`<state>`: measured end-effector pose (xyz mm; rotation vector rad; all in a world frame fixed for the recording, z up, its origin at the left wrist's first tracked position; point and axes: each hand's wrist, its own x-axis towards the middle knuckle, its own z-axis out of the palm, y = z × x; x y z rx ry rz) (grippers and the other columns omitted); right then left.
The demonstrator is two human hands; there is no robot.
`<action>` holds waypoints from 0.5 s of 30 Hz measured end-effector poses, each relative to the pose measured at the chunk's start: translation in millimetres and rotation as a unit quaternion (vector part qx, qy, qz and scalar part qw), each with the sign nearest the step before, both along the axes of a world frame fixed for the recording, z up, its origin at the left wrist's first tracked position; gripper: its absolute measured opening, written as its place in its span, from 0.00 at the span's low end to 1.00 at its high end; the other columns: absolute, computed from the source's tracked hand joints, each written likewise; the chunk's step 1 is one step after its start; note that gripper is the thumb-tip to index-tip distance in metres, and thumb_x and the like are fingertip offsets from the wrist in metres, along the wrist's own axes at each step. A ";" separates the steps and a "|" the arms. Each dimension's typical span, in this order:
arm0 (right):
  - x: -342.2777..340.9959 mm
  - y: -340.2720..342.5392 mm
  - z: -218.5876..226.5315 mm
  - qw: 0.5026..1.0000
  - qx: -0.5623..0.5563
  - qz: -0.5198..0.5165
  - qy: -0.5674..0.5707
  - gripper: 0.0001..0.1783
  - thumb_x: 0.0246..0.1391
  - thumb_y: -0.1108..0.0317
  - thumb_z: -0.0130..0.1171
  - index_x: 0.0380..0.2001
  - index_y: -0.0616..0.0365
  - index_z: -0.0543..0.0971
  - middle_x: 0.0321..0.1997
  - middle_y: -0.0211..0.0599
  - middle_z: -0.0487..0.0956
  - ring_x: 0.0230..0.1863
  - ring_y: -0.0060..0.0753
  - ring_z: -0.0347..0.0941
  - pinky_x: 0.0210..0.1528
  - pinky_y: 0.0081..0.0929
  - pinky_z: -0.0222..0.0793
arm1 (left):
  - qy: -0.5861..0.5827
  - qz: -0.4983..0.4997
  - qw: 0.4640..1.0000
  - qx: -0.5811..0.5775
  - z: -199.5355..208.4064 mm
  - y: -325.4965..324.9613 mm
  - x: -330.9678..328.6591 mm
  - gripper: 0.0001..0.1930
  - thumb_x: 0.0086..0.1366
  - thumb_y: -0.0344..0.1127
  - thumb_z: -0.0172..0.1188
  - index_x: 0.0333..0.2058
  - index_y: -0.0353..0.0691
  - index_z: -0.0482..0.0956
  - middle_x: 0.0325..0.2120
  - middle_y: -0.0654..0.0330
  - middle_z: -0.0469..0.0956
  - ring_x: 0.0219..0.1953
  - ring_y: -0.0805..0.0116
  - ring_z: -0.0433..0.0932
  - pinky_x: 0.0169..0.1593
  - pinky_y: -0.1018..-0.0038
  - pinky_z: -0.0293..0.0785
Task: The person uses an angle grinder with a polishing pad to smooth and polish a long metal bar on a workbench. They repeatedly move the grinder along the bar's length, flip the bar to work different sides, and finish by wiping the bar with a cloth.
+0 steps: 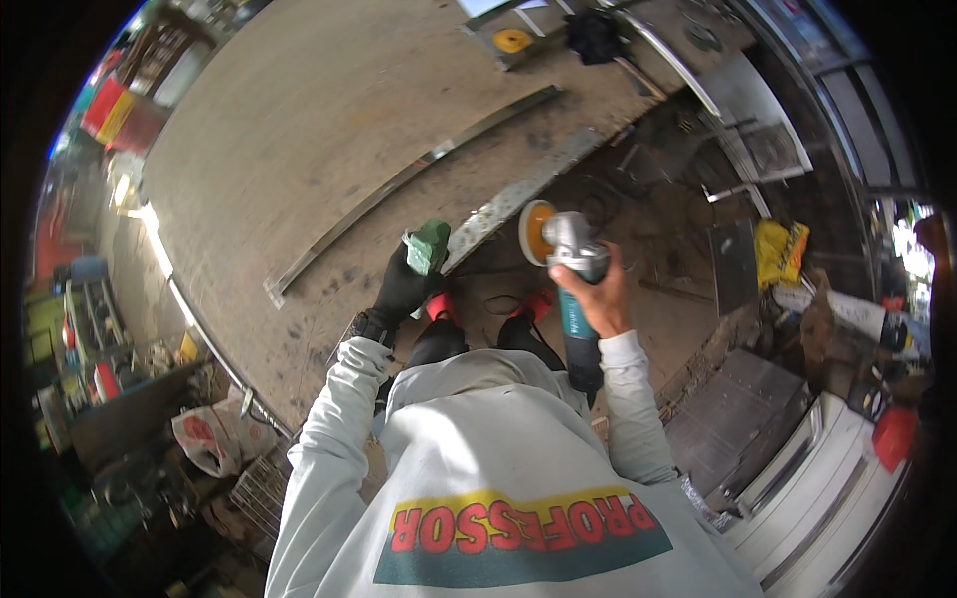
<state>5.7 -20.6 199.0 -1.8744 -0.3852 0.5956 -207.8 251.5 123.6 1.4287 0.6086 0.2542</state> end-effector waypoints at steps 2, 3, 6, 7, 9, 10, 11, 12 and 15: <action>-3.5 5.0 10.5 0.999 -0.021 0.012 -0.045 0.46 0.44 0.48 0.84 0.58 0.62 0.72 0.49 0.48 0.86 0.49 0.44 0.86 0.53 0.41 0.80 | -0.039 -0.016 0.999 0.028 2.8 -14.8 23.3 0.35 0.56 0.23 0.74 0.64 0.36 0.75 0.57 0.58 0.84 0.57 0.63 0.83 0.61 0.63 0.79; -3.5 6.6 20.5 0.997 -0.023 0.020 -0.064 0.46 0.44 0.46 0.83 0.58 0.60 0.72 0.49 0.51 0.86 0.50 0.47 0.86 0.54 0.43 0.80 | -0.017 -0.049 0.997 0.056 5.2 -20.4 33.9 0.35 0.55 0.25 0.75 0.64 0.37 0.76 0.56 0.56 0.85 0.58 0.61 0.83 0.62 0.62 0.79; 4.1 5.5 18.2 0.994 -0.043 0.046 -0.085 0.48 0.45 0.46 0.82 0.60 0.59 0.68 0.47 0.56 0.86 0.47 0.60 0.86 0.51 0.50 0.81 | 0.062 -0.139 0.975 0.160 22.8 -27.8 57.2 0.36 0.52 0.30 0.78 0.62 0.39 0.76 0.55 0.51 0.85 0.59 0.52 0.83 0.61 0.59 0.78; 7.8 4.1 17.1 0.993 -0.054 0.057 -0.087 0.48 0.46 0.46 0.82 0.61 0.58 0.67 0.46 0.57 0.86 0.46 0.62 0.86 0.50 0.51 0.81 | 0.093 -0.166 0.961 0.201 29.2 -28.3 63.9 0.37 0.51 0.32 0.79 0.61 0.40 0.77 0.54 0.49 0.85 0.59 0.48 0.83 0.61 0.57 0.78; 15.0 4.5 15.7 0.990 -0.072 0.082 -0.090 0.48 0.46 0.45 0.81 0.61 0.57 0.66 0.43 0.59 0.86 0.44 0.65 0.86 0.48 0.53 0.81 | 0.115 -0.195 0.932 0.283 32.1 -27.3 72.1 0.38 0.48 0.34 0.80 0.60 0.41 0.77 0.52 0.47 0.85 0.58 0.42 0.82 0.60 0.54 0.78; 17.5 4.8 12.8 0.988 -0.076 0.093 -0.094 0.48 0.46 0.45 0.81 0.61 0.57 0.66 0.43 0.59 0.87 0.44 0.66 0.86 0.48 0.54 0.81 | 0.106 -0.198 0.919 0.323 32.0 -25.5 74.6 0.38 0.46 0.35 0.80 0.59 0.41 0.78 0.51 0.46 0.84 0.57 0.39 0.81 0.60 0.52 0.78; 19.9 4.4 7.6 0.987 -0.081 0.103 -0.098 0.48 0.46 0.44 0.80 0.61 0.57 0.66 0.42 0.59 0.87 0.43 0.67 0.86 0.47 0.55 0.82 | 0.097 -0.200 0.905 0.362 32.5 -23.3 75.9 0.39 0.45 0.35 0.80 0.58 0.42 0.78 0.50 0.45 0.84 0.57 0.36 0.80 0.60 0.50 0.78; 22.7 2.7 4.2 0.984 -0.088 0.113 -0.102 0.48 0.47 0.44 0.80 0.61 0.57 0.66 0.41 0.60 0.87 0.43 0.68 0.86 0.47 0.55 0.82 | 0.094 -0.204 0.900 0.373 37.4 -22.2 78.8 0.39 0.44 0.35 0.80 0.58 0.42 0.78 0.50 0.46 0.84 0.56 0.37 0.80 0.59 0.50 0.78; 29.5 -2.7 -1.4 0.986 -0.083 0.115 -0.091 0.49 0.46 0.43 0.80 0.62 0.58 0.66 0.42 0.61 0.87 0.45 0.69 0.86 0.48 0.55 0.82 | 0.092 -0.228 0.883 0.399 52.3 -12.8 82.9 0.39 0.43 0.33 0.80 0.59 0.42 0.78 0.51 0.47 0.83 0.56 0.38 0.80 0.59 0.49 0.78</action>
